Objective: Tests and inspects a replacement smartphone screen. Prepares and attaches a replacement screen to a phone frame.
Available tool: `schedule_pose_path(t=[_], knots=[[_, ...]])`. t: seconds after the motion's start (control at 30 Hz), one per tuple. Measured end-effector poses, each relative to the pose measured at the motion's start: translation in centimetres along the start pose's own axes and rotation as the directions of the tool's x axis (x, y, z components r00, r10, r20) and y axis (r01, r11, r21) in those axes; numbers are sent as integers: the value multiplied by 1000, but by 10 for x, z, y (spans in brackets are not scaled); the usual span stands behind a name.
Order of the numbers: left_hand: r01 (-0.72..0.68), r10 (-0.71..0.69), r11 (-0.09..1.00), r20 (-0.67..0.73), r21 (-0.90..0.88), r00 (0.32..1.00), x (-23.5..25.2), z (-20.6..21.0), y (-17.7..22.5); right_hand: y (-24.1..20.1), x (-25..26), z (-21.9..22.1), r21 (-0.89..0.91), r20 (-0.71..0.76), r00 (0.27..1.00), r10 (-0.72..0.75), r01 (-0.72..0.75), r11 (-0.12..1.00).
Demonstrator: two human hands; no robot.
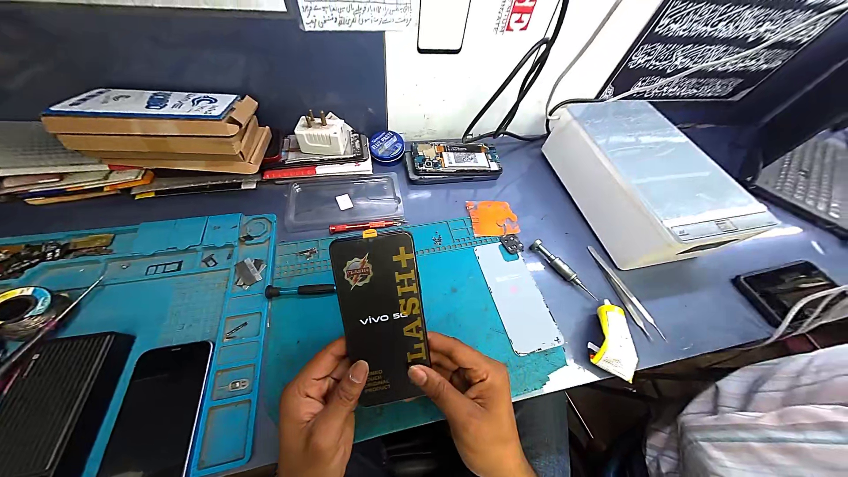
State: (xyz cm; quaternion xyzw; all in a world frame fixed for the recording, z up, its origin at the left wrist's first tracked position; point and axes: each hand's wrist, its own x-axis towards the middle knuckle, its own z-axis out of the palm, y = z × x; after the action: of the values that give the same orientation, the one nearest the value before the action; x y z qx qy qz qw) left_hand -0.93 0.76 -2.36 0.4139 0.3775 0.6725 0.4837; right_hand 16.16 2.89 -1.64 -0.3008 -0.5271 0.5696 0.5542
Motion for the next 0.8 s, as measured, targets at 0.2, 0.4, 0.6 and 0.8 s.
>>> schedule_pose_path(t=[0.2,0.4,0.6,0.8], knots=[[-7,7,1000,9,20,1000,-1,0,1,-1,0,2,-9,-7,1000,-22,22,1000],[-4,4,1000,5,22,1000,-2,0,1,0,-1,2,-11,-7,999,-31,31,999],[-23,22,999,19,41,1000,-2,-1,1,1,-1,3,-20,-9,999,-43,43,999],[-33,31,995,20,93,999,-3,-1,0,0,-3,1,-77,-22,999,-49,48,996]])
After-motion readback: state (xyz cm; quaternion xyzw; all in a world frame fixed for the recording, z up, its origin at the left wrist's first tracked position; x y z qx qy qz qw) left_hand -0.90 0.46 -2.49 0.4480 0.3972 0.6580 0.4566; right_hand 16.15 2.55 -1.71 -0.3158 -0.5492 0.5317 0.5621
